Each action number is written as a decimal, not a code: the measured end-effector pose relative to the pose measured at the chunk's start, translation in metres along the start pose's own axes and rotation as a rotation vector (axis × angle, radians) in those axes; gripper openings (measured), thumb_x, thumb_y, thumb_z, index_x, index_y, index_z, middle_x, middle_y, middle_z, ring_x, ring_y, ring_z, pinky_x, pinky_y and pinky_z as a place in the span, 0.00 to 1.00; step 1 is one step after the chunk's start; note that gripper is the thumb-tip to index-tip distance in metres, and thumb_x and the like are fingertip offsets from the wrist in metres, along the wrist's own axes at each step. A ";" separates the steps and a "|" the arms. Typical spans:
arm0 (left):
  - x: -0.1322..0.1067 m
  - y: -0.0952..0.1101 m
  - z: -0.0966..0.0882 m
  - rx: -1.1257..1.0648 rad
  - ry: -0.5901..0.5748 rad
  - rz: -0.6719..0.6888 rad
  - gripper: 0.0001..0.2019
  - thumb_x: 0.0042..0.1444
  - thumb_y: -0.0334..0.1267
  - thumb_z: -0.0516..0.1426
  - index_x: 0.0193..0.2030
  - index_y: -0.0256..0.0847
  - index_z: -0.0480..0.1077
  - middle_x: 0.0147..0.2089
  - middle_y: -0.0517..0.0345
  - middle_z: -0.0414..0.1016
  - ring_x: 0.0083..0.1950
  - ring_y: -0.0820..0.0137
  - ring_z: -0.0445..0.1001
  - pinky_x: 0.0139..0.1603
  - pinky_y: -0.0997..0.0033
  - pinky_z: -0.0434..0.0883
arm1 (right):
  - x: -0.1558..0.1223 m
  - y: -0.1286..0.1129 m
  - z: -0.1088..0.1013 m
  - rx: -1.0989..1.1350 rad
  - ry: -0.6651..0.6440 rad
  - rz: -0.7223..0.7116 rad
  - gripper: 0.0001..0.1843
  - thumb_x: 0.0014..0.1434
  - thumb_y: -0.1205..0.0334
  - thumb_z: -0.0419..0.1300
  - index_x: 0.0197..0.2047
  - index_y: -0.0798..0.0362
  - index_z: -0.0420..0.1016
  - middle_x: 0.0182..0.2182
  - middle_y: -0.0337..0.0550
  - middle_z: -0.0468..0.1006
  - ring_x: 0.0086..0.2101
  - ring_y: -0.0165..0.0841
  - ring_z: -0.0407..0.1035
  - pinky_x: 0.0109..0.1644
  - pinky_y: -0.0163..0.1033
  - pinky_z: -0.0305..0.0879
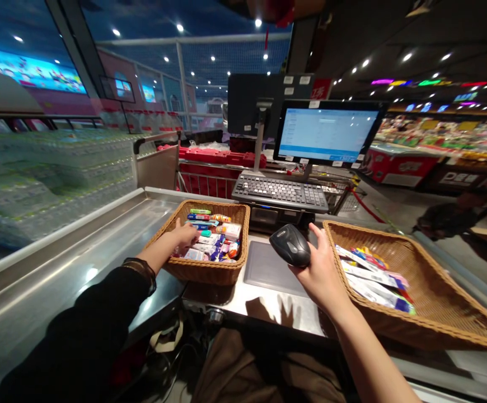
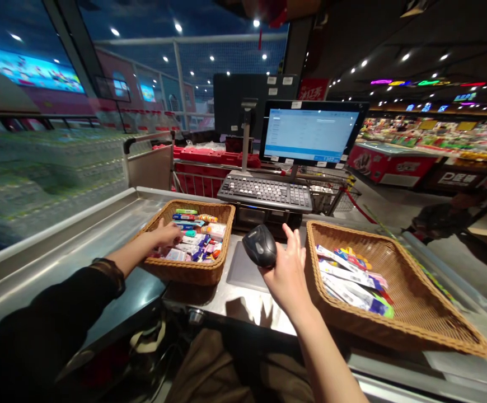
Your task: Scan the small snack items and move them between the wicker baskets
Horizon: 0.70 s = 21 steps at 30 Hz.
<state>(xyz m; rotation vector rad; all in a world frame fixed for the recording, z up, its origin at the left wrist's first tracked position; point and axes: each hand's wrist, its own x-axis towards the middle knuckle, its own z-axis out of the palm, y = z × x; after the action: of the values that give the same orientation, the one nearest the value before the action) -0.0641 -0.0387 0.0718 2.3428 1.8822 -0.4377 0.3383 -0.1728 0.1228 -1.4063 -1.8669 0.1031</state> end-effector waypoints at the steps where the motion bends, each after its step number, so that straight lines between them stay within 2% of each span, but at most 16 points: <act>1: -0.001 0.000 -0.001 0.006 0.007 0.006 0.09 0.45 0.25 0.59 0.31 0.41 0.75 0.43 0.49 0.79 0.61 0.49 0.65 0.63 0.19 0.38 | 0.000 0.000 -0.001 -0.001 0.001 -0.002 0.18 0.51 0.63 0.59 0.47 0.53 0.74 0.69 0.60 0.54 0.69 0.58 0.49 0.66 0.72 0.52; 4: -0.006 0.001 -0.004 0.034 0.030 0.012 0.07 0.48 0.26 0.58 0.32 0.41 0.74 0.43 0.49 0.80 0.63 0.50 0.63 0.64 0.20 0.37 | 0.000 0.000 -0.001 -0.003 0.001 -0.013 0.18 0.51 0.63 0.58 0.47 0.52 0.75 0.69 0.60 0.54 0.69 0.58 0.49 0.66 0.73 0.52; 7: -0.013 0.001 -0.010 0.054 0.057 -0.003 0.08 0.51 0.28 0.56 0.36 0.42 0.73 0.45 0.51 0.79 0.63 0.52 0.65 0.65 0.21 0.39 | -0.001 0.000 0.000 -0.005 0.000 -0.015 0.18 0.52 0.64 0.59 0.47 0.52 0.75 0.69 0.58 0.54 0.69 0.58 0.48 0.66 0.73 0.51; 13: -0.026 0.010 -0.029 0.023 0.124 0.012 0.13 0.60 0.30 0.47 0.44 0.40 0.72 0.43 0.51 0.80 0.53 0.56 0.73 0.69 0.30 0.44 | 0.000 -0.001 -0.001 -0.013 -0.029 -0.013 0.18 0.54 0.62 0.58 0.48 0.55 0.75 0.69 0.64 0.53 0.69 0.62 0.47 0.65 0.75 0.52; 16: -0.030 0.021 -0.037 0.041 0.155 0.032 0.15 0.64 0.32 0.45 0.47 0.40 0.71 0.52 0.47 0.77 0.56 0.54 0.72 0.67 0.32 0.49 | 0.000 -0.002 -0.003 -0.010 -0.027 -0.013 0.18 0.54 0.62 0.58 0.48 0.56 0.75 0.70 0.64 0.52 0.69 0.62 0.47 0.65 0.75 0.52; 18: -0.030 0.030 -0.039 0.082 0.202 0.041 0.14 0.66 0.36 0.47 0.51 0.40 0.71 0.60 0.41 0.72 0.60 0.52 0.69 0.64 0.36 0.54 | 0.000 -0.002 -0.005 -0.010 -0.020 -0.013 0.17 0.53 0.62 0.58 0.47 0.55 0.75 0.70 0.63 0.52 0.69 0.61 0.48 0.65 0.74 0.53; 21: -0.029 0.044 -0.042 0.141 0.260 0.051 0.17 0.68 0.42 0.47 0.56 0.38 0.69 0.62 0.35 0.67 0.60 0.49 0.67 0.60 0.40 0.59 | -0.001 -0.001 -0.007 -0.009 0.005 -0.014 0.16 0.53 0.63 0.59 0.45 0.53 0.75 0.69 0.60 0.54 0.69 0.60 0.48 0.65 0.74 0.53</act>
<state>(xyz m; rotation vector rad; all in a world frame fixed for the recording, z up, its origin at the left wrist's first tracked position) -0.0208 -0.0649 0.1158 2.6467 1.9495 -0.2800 0.3419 -0.1772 0.1277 -1.3977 -1.8756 0.0845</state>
